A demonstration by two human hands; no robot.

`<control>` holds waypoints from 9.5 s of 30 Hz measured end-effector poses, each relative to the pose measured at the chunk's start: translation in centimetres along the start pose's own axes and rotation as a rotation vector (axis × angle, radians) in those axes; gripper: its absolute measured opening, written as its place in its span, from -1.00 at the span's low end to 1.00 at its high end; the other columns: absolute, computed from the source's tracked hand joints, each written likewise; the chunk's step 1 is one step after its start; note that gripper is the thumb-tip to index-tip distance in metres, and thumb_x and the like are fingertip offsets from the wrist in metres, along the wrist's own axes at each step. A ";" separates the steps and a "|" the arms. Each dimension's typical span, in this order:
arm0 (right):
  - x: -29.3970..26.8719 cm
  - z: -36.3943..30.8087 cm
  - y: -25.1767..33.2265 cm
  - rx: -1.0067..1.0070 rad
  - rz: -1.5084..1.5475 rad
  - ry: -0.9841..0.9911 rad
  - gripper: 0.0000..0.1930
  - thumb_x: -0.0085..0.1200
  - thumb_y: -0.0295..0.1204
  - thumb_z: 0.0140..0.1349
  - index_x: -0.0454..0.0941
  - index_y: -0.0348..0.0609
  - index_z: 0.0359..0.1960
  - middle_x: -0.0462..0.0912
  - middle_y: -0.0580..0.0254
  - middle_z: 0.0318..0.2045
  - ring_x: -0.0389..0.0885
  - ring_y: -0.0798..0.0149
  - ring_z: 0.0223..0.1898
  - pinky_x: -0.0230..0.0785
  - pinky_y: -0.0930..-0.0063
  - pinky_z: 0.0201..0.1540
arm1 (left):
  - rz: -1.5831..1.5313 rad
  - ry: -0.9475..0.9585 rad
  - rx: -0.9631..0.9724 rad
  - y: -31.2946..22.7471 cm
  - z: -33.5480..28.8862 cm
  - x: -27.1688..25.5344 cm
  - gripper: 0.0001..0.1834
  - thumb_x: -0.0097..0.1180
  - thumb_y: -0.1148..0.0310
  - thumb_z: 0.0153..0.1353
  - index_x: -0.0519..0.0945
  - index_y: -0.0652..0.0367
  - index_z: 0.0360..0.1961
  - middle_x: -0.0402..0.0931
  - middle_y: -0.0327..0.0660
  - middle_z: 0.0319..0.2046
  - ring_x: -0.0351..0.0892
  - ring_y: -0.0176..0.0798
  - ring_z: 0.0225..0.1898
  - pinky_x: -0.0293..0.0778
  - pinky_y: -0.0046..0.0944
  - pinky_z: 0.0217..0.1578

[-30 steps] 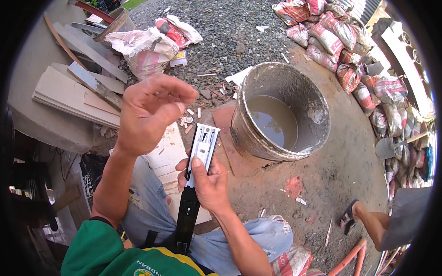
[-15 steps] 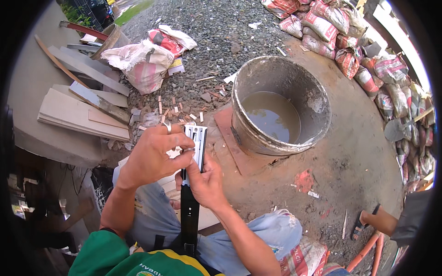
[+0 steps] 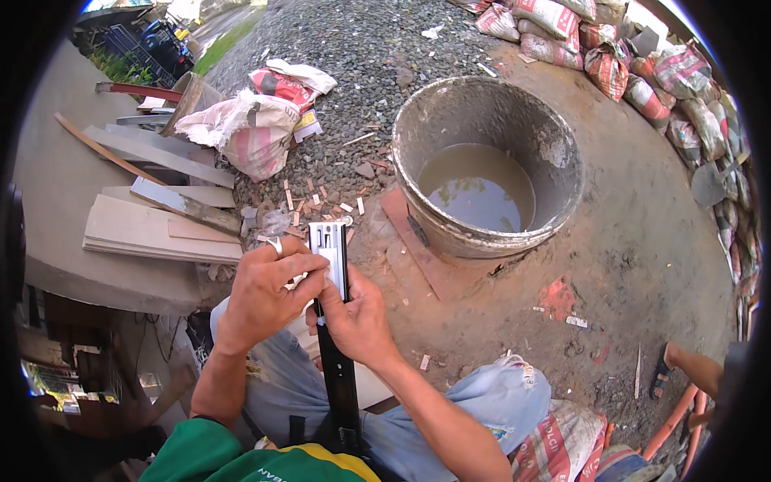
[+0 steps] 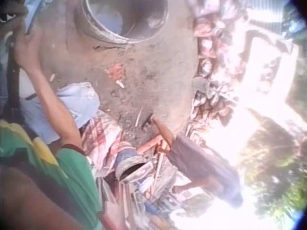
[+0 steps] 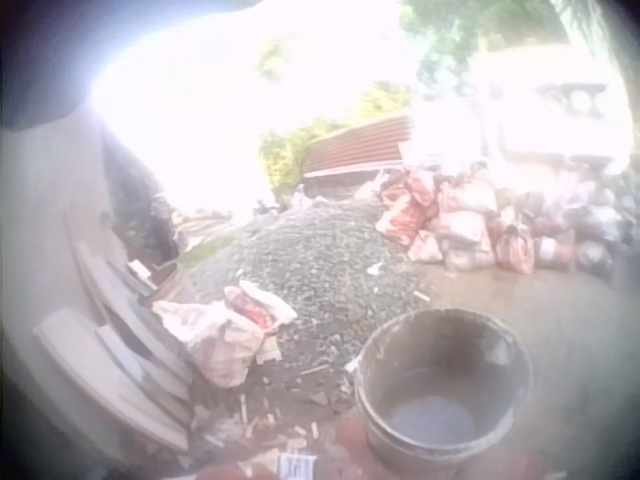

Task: The person assembles a metal drawer slide by hand, inserting a small metal component into the track and sliding the inner rail to check the fit.

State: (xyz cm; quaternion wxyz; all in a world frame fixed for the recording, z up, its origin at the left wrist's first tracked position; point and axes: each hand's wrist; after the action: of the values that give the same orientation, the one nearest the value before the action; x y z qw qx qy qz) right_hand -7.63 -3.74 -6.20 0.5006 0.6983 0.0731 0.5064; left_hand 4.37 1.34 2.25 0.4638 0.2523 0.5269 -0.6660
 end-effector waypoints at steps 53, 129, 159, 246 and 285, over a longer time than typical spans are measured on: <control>0.5 -0.6 -2.0 0.065 -0.033 -0.003 -0.75 -0.08 -0.33 0.44 0.41 -0.28 -0.06 0.57 0.29 -0.42 0.54 0.51 -0.55 0.43 0.62 -0.52 | 0.379 0.518 0.281 2.0 1.0 -2.1 -0.83 0.15 0.45 0.14 0.44 0.22 -0.26 0.45 -0.10 -0.41 0.48 0.00 -0.37 0.41 -0.06 -0.29; 1.2 -1.0 -2.4 0.109 0.048 0.040 -0.71 -0.10 -0.32 0.43 0.43 -0.31 -0.01 0.59 0.22 -0.41 0.53 0.49 -0.58 0.45 0.58 -0.54 | 0.255 0.501 0.145 2.8 0.3 -3.0 -0.77 0.20 0.42 0.12 0.42 0.25 -0.28 0.46 -0.02 -0.48 0.50 0.07 -0.43 0.42 -0.04 -0.37; 2.2 -1.4 -1.3 0.180 0.095 0.034 -0.72 -0.05 -0.30 0.43 0.44 -0.34 -0.09 0.61 0.17 -0.35 0.55 0.44 -0.52 0.46 0.55 -0.52 | -0.937 0.204 -0.677 3.4 -1.4 -0.8 -0.81 0.15 0.39 0.29 0.50 0.26 -0.15 0.56 -0.29 -0.42 0.48 -0.53 -0.51 0.39 -0.50 -0.57; -0.1 -0.4 2.2 -0.336 -1.246 0.037 -0.79 0.22 -0.38 0.13 0.55 -0.11 -0.22 0.50 0.20 -0.36 0.49 0.07 -0.32 0.22 0.23 -0.26 | -1.031 -0.211 -0.899 1.2 -3.4 5.1 -0.73 -0.07 0.34 0.25 0.61 0.31 -0.26 0.54 -0.22 -0.38 0.52 -0.37 -0.34 0.48 -0.32 -0.26; -2.8 3.1 1.6 -0.347 -1.383 0.270 -0.84 -0.06 -0.46 0.21 0.29 -0.29 -0.27 0.51 -0.05 -0.37 0.50 -0.15 -0.25 0.26 0.05 -0.18 | -1.129 -0.203 -0.977 1.3 -2.1 6.4 -0.60 -0.32 0.23 0.37 0.49 0.31 -0.34 0.52 -0.16 -0.44 0.56 -0.29 -0.45 0.55 -0.27 -0.41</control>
State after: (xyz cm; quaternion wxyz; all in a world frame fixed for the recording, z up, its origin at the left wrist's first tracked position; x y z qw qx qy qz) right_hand -7.22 -8.13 -6.71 0.7964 0.3343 0.4779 0.1603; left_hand 2.35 0.98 -4.31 0.1574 -0.3532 0.7664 -0.5129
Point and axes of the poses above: each hand's wrist, its own z-axis towards the middle knuckle, its own x-axis out of the palm, y = z × x
